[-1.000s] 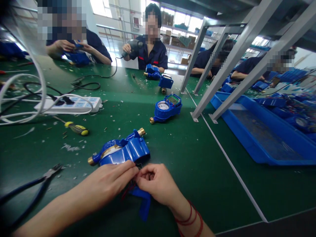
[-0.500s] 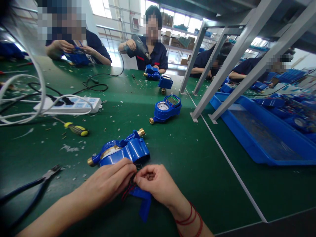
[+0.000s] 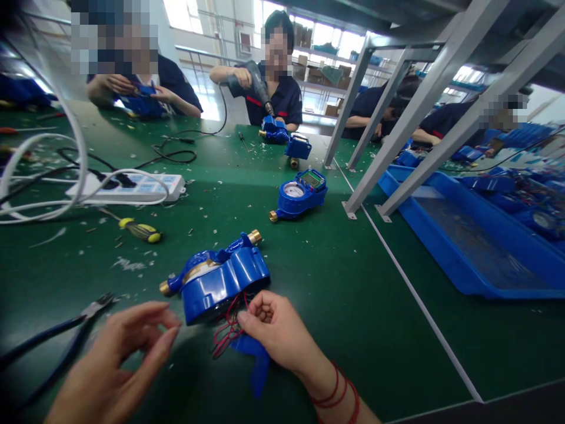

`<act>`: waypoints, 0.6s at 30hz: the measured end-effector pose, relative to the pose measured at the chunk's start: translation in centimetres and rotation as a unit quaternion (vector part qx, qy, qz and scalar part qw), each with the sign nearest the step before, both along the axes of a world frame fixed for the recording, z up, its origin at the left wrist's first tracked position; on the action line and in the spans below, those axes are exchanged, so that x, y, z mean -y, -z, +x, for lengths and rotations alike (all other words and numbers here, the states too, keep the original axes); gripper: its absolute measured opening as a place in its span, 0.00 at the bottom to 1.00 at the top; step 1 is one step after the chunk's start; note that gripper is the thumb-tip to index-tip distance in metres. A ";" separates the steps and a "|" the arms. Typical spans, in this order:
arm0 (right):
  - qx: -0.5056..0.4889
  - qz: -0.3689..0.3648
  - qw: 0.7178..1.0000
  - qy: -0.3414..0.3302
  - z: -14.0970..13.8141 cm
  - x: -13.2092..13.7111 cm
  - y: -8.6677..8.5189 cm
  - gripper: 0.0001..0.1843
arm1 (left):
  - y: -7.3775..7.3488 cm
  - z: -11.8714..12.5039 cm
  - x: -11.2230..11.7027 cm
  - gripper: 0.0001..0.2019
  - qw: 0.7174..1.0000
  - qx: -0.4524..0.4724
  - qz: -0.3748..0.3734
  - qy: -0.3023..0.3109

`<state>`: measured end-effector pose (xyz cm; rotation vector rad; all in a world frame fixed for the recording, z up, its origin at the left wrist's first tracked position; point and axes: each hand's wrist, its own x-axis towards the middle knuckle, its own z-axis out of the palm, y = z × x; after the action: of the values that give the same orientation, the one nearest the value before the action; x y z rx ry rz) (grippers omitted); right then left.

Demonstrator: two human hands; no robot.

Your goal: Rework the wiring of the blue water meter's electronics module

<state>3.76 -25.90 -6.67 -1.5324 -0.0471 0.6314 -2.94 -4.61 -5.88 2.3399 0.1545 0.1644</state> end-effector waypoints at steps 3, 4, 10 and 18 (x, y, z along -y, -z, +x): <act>-0.010 0.018 1.000 0.009 -0.2 -0.3 0.4 0.16 | 1.1 -0.1 1.9 0.12 0.994 0.025 -0.031 0.100; -0.015 0.020 1.000 0.011 -0.2 -0.4 0.5 0.15 | 1.3 0.0 2.5 0.11 0.992 0.039 -0.023 0.121; -0.002 -0.002 1.000 0.025 -0.3 -1.2 0.7 0.16 | 1.9 0.0 4.4 0.13 0.985 0.058 -0.015 0.162; -0.017 -0.001 1.000 0.021 -0.1 -1.3 0.7 0.15 | 2.4 -0.7 4.4 0.14 0.980 0.074 -0.069 0.171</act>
<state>3.64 -24.65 -7.41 -1.5209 0.0103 0.6241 -3.60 -8.99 -8.30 2.1679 -0.3014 0.1516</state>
